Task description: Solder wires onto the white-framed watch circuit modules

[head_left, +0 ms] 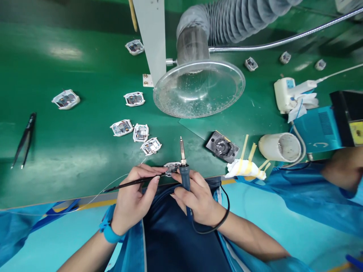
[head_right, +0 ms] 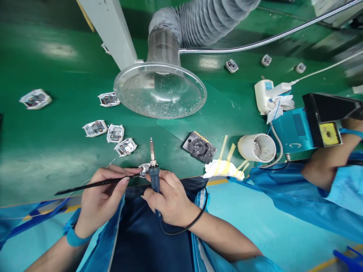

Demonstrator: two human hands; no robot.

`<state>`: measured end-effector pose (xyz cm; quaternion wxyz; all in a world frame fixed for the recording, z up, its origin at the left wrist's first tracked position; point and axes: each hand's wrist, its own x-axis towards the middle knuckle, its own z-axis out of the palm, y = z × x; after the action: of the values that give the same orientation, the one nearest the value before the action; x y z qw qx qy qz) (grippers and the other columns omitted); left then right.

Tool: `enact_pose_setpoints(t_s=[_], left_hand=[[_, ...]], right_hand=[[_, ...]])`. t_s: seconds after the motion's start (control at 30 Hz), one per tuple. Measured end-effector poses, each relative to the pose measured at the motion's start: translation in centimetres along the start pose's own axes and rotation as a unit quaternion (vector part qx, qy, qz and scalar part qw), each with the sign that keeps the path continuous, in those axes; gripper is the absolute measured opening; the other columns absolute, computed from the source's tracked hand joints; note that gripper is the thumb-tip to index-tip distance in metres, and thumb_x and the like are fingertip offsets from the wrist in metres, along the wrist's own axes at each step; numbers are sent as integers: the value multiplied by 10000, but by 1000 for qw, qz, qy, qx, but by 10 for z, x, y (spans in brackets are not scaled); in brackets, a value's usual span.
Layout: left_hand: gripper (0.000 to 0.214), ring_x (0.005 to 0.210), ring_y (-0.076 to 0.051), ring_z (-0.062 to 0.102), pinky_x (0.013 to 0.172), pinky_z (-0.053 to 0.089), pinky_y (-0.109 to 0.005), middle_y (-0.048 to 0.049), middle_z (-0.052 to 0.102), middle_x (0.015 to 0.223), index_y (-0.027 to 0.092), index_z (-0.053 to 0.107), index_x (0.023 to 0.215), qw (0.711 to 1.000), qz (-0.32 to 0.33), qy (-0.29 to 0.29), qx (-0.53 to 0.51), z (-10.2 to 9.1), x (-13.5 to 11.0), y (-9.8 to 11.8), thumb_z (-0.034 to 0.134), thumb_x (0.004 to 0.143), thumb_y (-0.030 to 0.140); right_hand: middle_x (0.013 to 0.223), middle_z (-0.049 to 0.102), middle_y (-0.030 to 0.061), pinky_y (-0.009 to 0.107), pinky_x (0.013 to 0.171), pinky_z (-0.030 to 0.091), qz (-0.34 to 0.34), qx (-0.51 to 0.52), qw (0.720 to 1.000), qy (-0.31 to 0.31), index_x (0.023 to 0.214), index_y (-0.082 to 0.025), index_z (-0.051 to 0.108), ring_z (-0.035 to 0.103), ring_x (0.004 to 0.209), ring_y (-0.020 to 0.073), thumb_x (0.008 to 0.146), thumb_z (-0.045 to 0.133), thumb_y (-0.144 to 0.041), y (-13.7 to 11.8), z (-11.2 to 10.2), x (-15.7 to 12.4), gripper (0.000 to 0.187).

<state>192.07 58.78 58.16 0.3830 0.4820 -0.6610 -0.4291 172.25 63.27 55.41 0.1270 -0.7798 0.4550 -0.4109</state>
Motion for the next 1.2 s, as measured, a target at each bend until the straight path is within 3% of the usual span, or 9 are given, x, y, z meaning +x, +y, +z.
enact_pose_setpoints(t_s=[0.47,0.63,0.73,0.8,0.87,0.97,1.03,1.1,1.2], left_hand=[[58,997,-240,763,830,655,-410,-35,758,1015,277,609,1009,997,9,-14,75,2,1,1,615,987,224],[66,996,-235,769,849,654,-396,-14,768,1027,282,611,1000,997,0,-13,74,0,2,2,619,984,218],[87,990,-219,769,857,648,-369,-6,770,1034,265,612,1000,997,6,-20,72,0,2,2,619,984,180],[90,999,-211,766,861,641,-359,-8,767,1037,262,606,998,997,6,-16,71,1,2,3,614,987,173],[87,1009,-207,761,860,636,-357,-15,761,1035,261,597,993,998,2,-5,70,4,1,4,602,993,174],[99,1010,-196,760,857,630,-341,-19,760,1035,251,579,987,998,3,11,66,8,-1,5,599,992,155],[105,1018,-187,763,862,624,-323,-18,764,1040,242,570,984,998,5,19,63,11,-3,5,601,990,142],[104,1022,-178,765,858,619,-305,-17,764,1030,234,564,976,998,7,26,64,13,-3,5,604,988,138],[109,1017,-166,763,849,616,-290,-16,759,1018,227,558,957,996,12,31,79,15,-4,6,608,985,135]], right_hand=[[1170,755,130,364,982,607,1,27,1000,5,901,-182,696,644,1212,253,955,673,-161,0,-1,-3,62],[1291,733,132,393,1002,583,4,22,999,-43,951,-193,700,597,1258,250,937,678,-136,0,1,-3,63],[1249,754,137,395,990,589,14,33,999,-37,958,-187,696,624,1230,251,962,673,-173,1,-2,1,27],[1221,763,152,423,994,595,11,50,998,-21,1024,-174,692,654,1216,266,1006,641,-257,3,-9,4,99],[1231,753,174,449,983,603,6,68,998,-11,1187,-159,666,680,1205,275,1061,545,-400,5,-21,6,298],[1224,741,183,434,933,629,64,78,995,6,1381,-168,582,707,1170,266,1062,415,-605,5,-44,4,566],[1146,766,141,402,906,641,132,77,988,21,1370,-205,591,728,1128,251,1044,530,-551,3,-59,2,480],[1021,797,67,351,857,653,183,87,979,31,1303,-251,625,768,1007,217,1003,681,-357,-1,-72,-2,322],[903,815,8,306,767,668,205,67,976,30,1200,-279,681,794,816,191,946,766,-281,-7,-86,-3,268]])
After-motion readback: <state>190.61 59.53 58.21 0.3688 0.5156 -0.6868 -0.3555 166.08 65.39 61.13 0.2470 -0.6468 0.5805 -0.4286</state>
